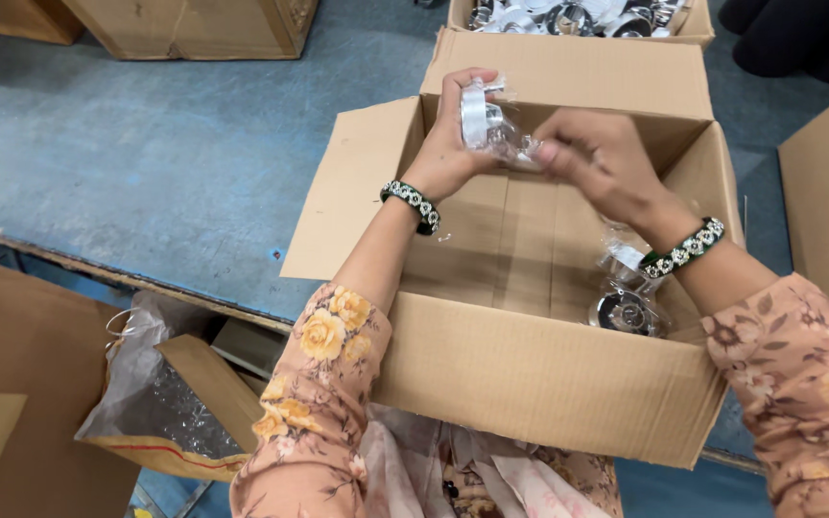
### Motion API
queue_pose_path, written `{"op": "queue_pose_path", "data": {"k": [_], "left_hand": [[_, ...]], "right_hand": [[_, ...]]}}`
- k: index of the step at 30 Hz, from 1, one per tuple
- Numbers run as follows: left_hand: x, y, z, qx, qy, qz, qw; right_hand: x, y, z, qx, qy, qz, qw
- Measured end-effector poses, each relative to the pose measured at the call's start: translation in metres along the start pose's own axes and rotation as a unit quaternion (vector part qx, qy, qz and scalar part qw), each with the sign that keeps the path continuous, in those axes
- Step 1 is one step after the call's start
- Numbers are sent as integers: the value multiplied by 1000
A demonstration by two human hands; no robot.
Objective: The person is packing light fixtures into a cardboard box by picking up individual metal fixture housings and placing them into divided compartments within the box.
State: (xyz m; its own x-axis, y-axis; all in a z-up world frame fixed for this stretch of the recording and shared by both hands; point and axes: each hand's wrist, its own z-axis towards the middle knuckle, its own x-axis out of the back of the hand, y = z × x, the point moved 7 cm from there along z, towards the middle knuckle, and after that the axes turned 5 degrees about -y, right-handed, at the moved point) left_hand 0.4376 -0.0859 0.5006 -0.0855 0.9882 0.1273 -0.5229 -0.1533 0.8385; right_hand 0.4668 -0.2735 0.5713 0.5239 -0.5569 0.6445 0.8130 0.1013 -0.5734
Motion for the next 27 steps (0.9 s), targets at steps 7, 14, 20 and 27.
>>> {"op": "queue_pose_path", "data": {"k": [7, 14, 20, 27], "left_hand": [[-31, 9, -4, 85, -94, -18, 992], [-26, 10, -6, 69, -62, 170, 981], [-24, 11, -14, 240, -40, 154, 958], [-37, 20, -22, 331, -150, 240, 900]], "right_hand": [[12, -4, 0, 39, 95, -54, 993], [4, -16, 3, 38, 68, -108, 991], [-7, 2, 8, -79, -24, -95, 992], [-26, 26, 8, -108, -124, -167, 972]]}}
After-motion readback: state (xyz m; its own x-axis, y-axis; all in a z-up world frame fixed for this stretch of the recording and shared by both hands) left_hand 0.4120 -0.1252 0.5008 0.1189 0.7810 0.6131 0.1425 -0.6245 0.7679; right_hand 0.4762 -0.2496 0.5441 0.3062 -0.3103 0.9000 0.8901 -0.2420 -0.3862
